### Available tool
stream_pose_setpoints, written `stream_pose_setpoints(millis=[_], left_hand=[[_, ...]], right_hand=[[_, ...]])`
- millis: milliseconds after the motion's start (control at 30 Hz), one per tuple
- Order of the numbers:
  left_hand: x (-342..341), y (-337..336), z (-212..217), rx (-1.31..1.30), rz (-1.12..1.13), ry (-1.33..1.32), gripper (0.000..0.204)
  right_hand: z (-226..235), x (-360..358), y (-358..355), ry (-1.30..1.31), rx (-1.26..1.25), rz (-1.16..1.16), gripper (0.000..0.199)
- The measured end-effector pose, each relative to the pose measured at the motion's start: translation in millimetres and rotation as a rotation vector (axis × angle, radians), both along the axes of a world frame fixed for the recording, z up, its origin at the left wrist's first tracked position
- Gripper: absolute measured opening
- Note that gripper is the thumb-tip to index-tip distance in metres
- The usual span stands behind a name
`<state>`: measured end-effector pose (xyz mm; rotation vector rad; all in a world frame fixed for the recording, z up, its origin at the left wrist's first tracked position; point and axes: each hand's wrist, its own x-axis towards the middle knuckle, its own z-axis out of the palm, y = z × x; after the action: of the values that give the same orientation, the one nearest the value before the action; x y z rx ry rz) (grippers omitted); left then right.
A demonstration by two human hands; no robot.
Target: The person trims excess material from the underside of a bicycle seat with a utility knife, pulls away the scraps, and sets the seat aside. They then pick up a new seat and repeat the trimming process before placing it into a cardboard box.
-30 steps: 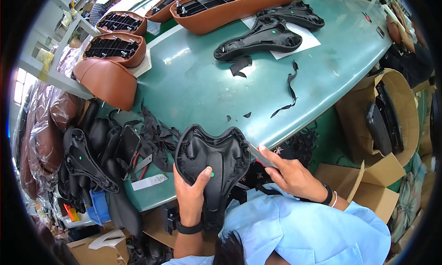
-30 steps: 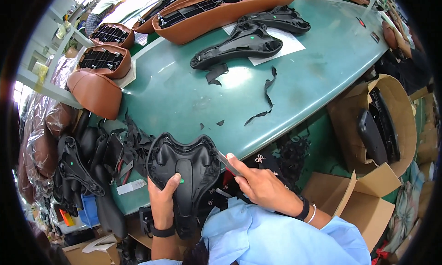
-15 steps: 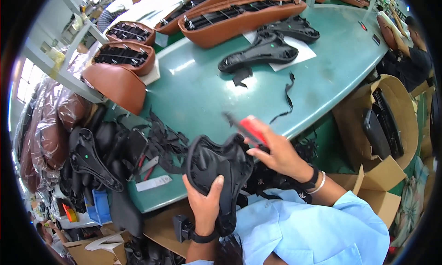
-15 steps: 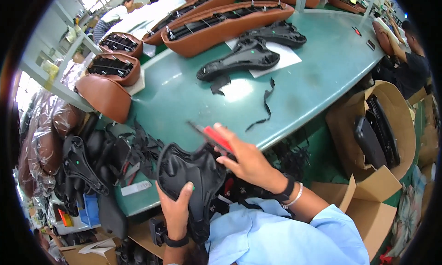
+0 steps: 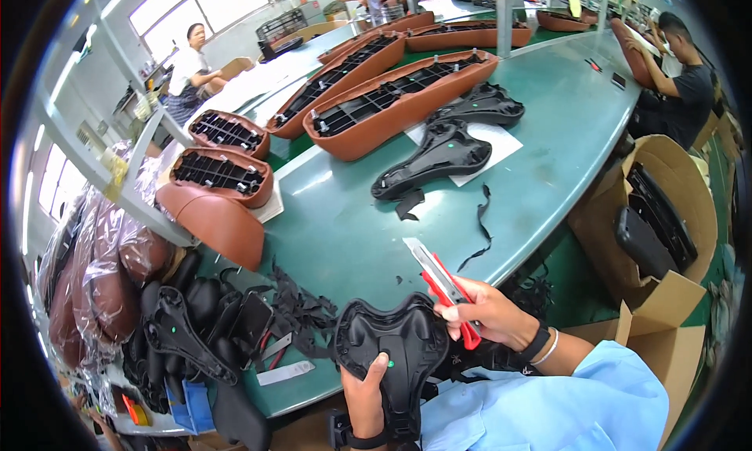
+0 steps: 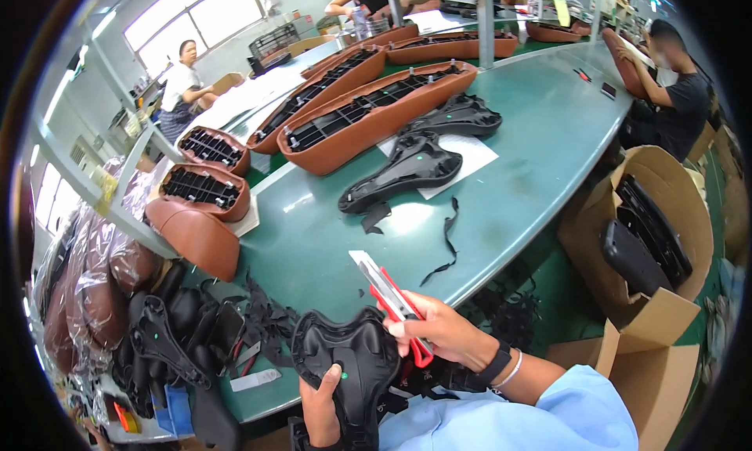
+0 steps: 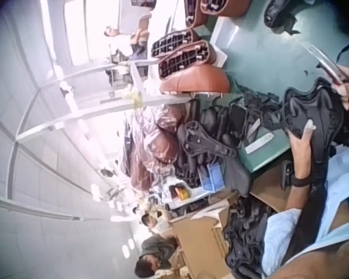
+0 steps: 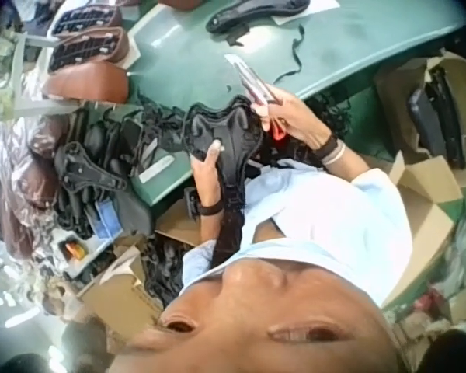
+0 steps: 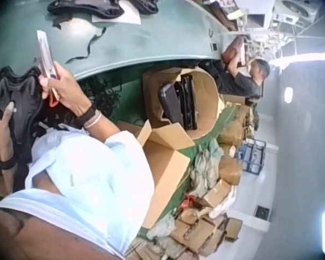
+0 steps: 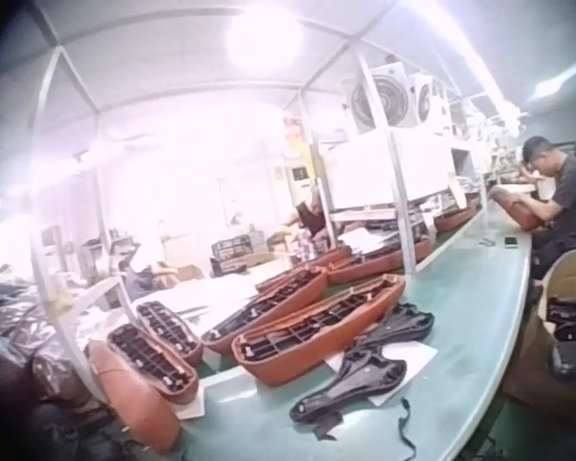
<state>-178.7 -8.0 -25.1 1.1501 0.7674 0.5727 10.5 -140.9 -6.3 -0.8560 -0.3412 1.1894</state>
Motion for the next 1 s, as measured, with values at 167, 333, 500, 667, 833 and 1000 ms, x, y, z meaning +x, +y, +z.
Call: stream_pose_setpoints(millis=[167,333,500,667,833,1000], left_hand=[[18.8,-17.8,-30.1,0.001,0.098,-0.019,0.063],[37.6,-30.5,8.6,0.765,0.132,0.417,0.066],[84.0,4.0,20.8,1.082,-0.183,0.228,0.035],[112.8,6.2,0.7,1.219,-0.254,0.385,0.022],[121.3,4.0,2.1,1.19,-0.221,0.388,0.01],[123.0,8.0,-4.2,1.171,-0.197,0.296,0.009]], right_hand=[[-10.0,30.7,27.0,-0.302,-0.156,-0.066,0.045],[-6.2,46.3,33.4,-0.514,-0.27,-0.083,0.038],[-11.1,44.3,38.1,-0.484,-0.315,-0.074,0.04],[-8.6,47.7,27.1,-0.398,-0.335,-0.087,0.046],[-8.8,44.8,26.0,-0.906,-0.289,-0.104,0.051],[-2.2,45.9,20.8,-0.952,-0.266,-0.102,0.052]])
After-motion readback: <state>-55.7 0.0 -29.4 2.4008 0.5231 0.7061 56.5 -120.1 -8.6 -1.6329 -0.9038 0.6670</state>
